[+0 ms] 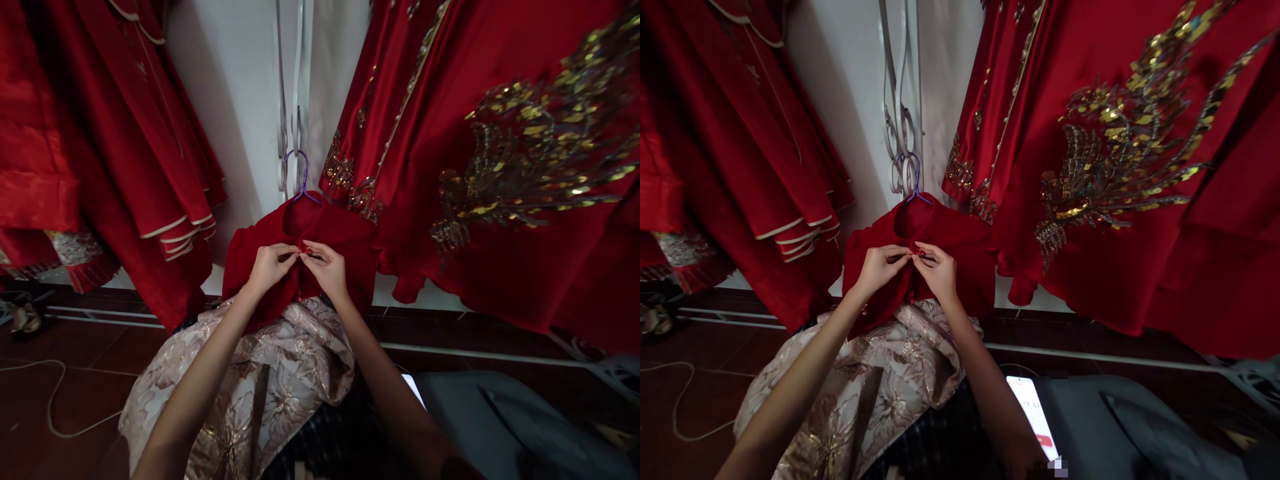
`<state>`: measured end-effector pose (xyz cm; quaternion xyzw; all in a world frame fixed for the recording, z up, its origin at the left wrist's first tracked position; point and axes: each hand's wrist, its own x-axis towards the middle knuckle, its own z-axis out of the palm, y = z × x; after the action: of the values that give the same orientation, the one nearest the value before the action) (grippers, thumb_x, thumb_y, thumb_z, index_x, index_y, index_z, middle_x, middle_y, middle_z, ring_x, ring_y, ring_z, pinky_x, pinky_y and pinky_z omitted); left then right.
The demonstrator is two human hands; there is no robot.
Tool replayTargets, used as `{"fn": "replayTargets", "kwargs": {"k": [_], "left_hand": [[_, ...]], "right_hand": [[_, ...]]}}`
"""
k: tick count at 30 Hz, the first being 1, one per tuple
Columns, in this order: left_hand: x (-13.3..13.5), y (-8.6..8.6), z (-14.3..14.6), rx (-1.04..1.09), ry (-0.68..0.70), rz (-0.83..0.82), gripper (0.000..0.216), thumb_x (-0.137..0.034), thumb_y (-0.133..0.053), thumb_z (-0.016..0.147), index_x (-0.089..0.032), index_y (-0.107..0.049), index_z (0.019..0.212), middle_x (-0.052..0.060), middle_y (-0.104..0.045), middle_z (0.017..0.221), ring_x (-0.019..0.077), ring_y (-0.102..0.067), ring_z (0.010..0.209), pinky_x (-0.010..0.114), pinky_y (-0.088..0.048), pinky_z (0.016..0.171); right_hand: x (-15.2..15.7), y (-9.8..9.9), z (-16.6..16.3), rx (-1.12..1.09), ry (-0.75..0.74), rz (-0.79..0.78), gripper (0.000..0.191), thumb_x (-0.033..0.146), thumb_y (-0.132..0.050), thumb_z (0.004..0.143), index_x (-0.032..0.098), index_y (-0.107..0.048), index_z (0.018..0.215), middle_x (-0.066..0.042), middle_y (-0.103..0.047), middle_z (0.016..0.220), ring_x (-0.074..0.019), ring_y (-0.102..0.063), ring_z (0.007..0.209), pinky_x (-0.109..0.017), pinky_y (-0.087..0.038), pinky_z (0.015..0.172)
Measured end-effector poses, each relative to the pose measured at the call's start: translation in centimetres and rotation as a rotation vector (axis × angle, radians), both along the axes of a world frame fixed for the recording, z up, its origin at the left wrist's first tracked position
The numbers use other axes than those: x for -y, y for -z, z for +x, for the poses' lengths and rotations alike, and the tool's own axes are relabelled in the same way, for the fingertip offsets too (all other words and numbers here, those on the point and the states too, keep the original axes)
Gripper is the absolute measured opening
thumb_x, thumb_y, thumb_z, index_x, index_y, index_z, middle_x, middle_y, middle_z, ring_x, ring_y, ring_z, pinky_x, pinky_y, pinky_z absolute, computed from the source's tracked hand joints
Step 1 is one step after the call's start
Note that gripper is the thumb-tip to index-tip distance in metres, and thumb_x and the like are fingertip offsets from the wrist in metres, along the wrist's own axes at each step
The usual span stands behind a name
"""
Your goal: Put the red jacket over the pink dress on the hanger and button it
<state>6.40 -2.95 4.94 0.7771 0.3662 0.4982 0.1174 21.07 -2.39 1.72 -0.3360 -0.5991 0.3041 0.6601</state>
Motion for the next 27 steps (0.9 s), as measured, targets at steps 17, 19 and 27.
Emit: {"fn": "replayTargets", "kwargs": {"k": [17,19,27], "left_hand": [[4.7,5.6,-1.6,-0.021,0.131,-0.465,0.045,-0.031,-0.069,0.070,-0.019,-0.053,0.110,0.006,-0.053,0.108,0.0143,-0.055,0.086,0.029,-0.049,0.076],[4.6,5.7,-1.8,-0.048,0.124,-0.471,0.041,-0.031,-0.066,0.072,-0.019,-0.054,0.110,0.004,-0.054,0.100,0.0113,-0.054,0.076,0.027,-0.047,0.070],[5.9,3.4,-3.0,-0.129,0.029,-0.333,0.023,-0.029,-0.062,0.076,-0.020,-0.062,0.097,0.004,-0.060,0.092,0.0171,-0.055,0.089,0.032,-0.042,0.084]], "right_hand": [[2.2,3.8,4.7,0.485,-0.024,-0.260,0.053,0.024,-0.063,0.063,0.020,-0.041,0.112,-0.008,-0.050,0.104,-0.0171,-0.055,0.085,-0.034,-0.047,0.075],[2.6,5.0,5.2,0.744,-0.066,-0.287,0.068,0.021,-0.071,0.054,0.019,-0.042,0.115,-0.009,-0.049,0.105,-0.0222,-0.052,0.097,-0.038,-0.044,0.082],[1.5,6.3,4.4,0.759,-0.061,-0.254,0.020,0.024,-0.057,0.074,0.018,-0.053,0.092,-0.006,-0.061,0.091,-0.0173,-0.057,0.085,-0.031,-0.043,0.079]]}}
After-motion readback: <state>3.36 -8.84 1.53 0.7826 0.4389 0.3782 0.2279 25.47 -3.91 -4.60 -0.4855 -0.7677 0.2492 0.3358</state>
